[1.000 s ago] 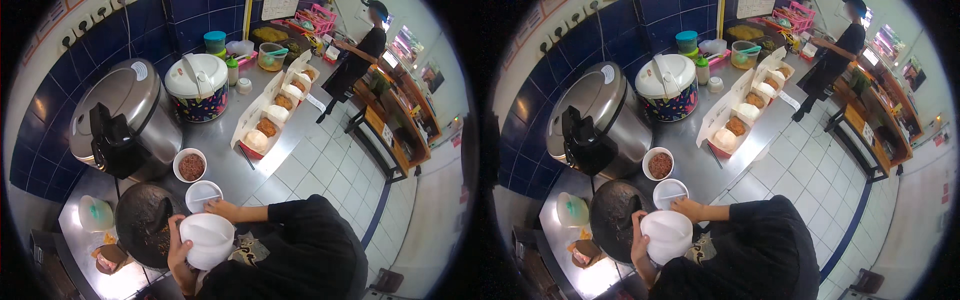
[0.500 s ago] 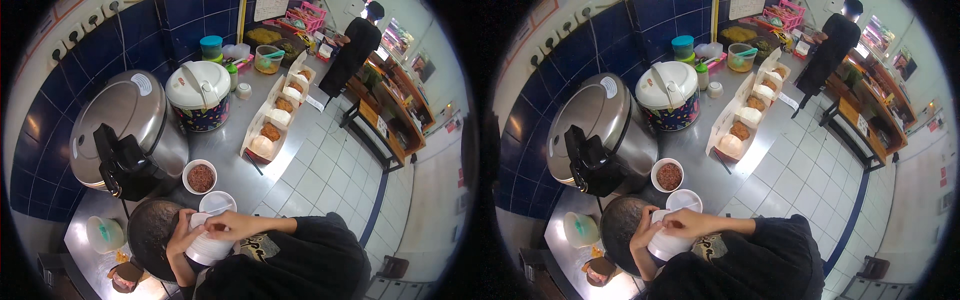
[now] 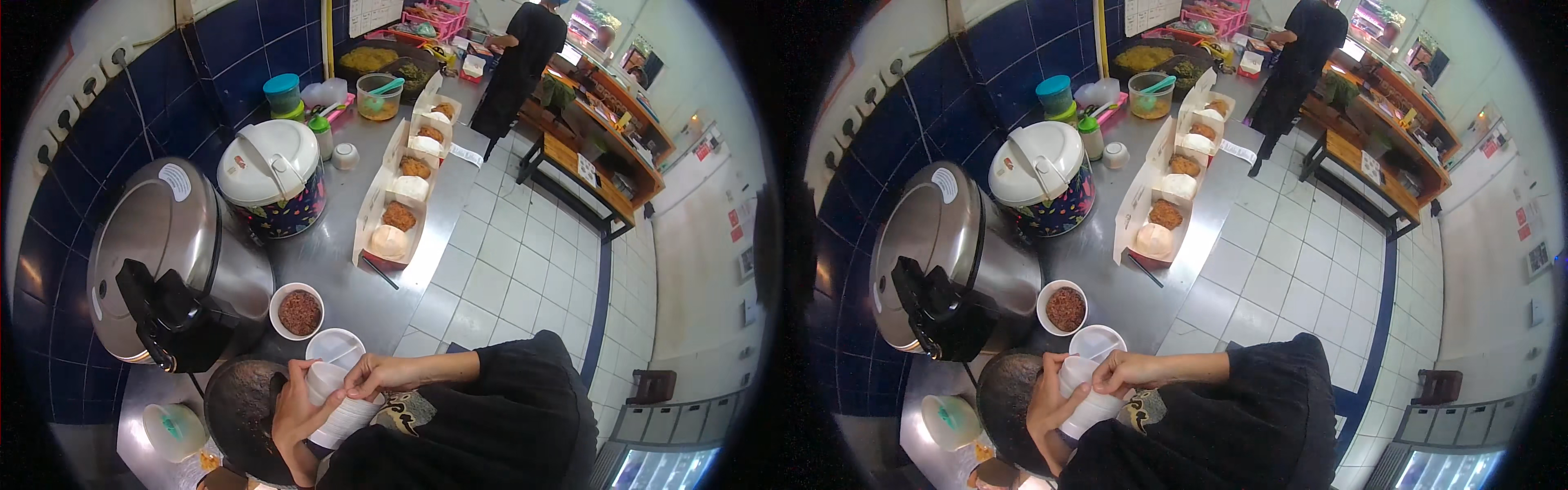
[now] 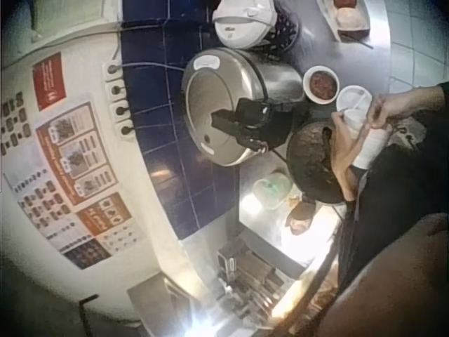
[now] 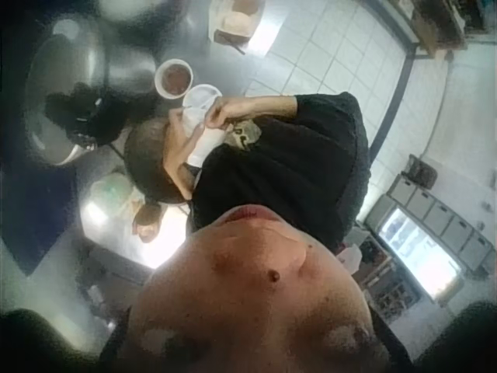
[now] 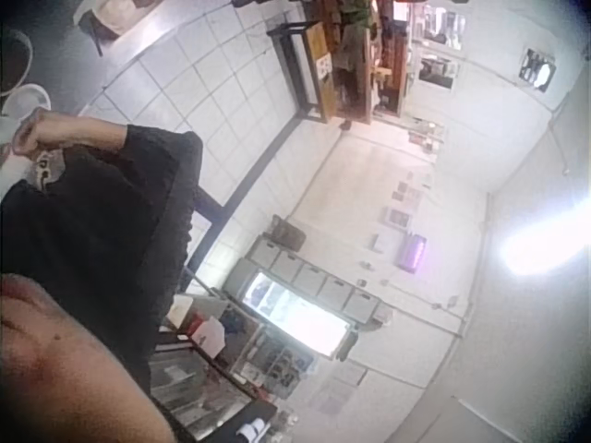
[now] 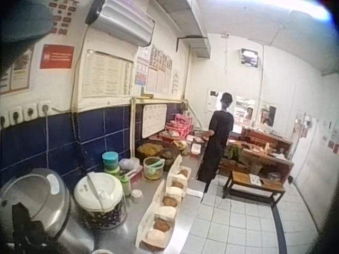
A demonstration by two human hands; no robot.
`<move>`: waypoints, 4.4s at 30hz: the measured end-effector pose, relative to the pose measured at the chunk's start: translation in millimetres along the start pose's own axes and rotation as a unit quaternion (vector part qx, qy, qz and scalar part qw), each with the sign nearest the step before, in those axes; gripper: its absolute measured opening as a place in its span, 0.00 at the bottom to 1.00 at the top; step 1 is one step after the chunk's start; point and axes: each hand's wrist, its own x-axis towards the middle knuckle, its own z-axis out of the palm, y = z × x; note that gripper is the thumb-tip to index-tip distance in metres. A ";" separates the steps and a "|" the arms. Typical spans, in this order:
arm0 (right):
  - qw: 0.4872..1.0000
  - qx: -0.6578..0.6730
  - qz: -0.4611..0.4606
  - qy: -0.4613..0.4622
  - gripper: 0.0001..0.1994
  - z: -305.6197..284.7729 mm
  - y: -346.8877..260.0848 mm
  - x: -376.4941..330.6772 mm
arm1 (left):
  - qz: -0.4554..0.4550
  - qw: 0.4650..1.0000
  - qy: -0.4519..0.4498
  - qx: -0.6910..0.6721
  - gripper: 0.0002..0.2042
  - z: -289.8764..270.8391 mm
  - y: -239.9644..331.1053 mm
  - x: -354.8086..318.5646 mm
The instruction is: The person assembles two meal boxes by scooping cooked meat and scrambled eggs into divided containers, then adds condiment packets and a receipt. The person uses a ladle and a metal food pan to transfer food items and places the completed boxes on the counter.
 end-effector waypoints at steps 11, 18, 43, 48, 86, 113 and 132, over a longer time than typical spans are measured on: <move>0.967 -0.210 -0.141 0.040 0.10 16.4 -5.5 -16.3 | 0.027 0.995 0.005 -0.096 0.36 7.9 -12.3 -4.0; 0.982 -0.154 -0.099 0.035 0.10 15.0 7.8 -10.1 | -0.003 0.993 -0.017 -0.115 0.34 8.2 -22.8 -7.5; 0.638 -0.691 -0.221 0.258 0.14 -43.5 13.5 96.8 | 0.039 0.990 0.010 -0.138 0.15 -3.3 -28.7 -34.9; 0.547 -0.801 -0.137 0.203 0.19 -59.0 69.0 137.7 | 0.037 0.989 0.028 -0.142 0.15 -1.0 -32.0 -47.0; 0.605 -0.790 0.008 0.101 0.10 -82.1 32.6 189.3 | 0.090 0.987 -0.040 -0.128 0.23 7.6 -31.0 -30.2; 0.608 -0.789 -0.011 0.094 0.10 -105.1 53.0 211.1 | 0.049 0.993 -0.050 -0.100 0.22 12.6 -25.3 -32.0; 0.556 -0.791 -0.026 0.253 0.16 -105.7 38.8 229.2 | 0.018 0.994 -0.028 -0.102 0.16 5.6 -39.5 -30.2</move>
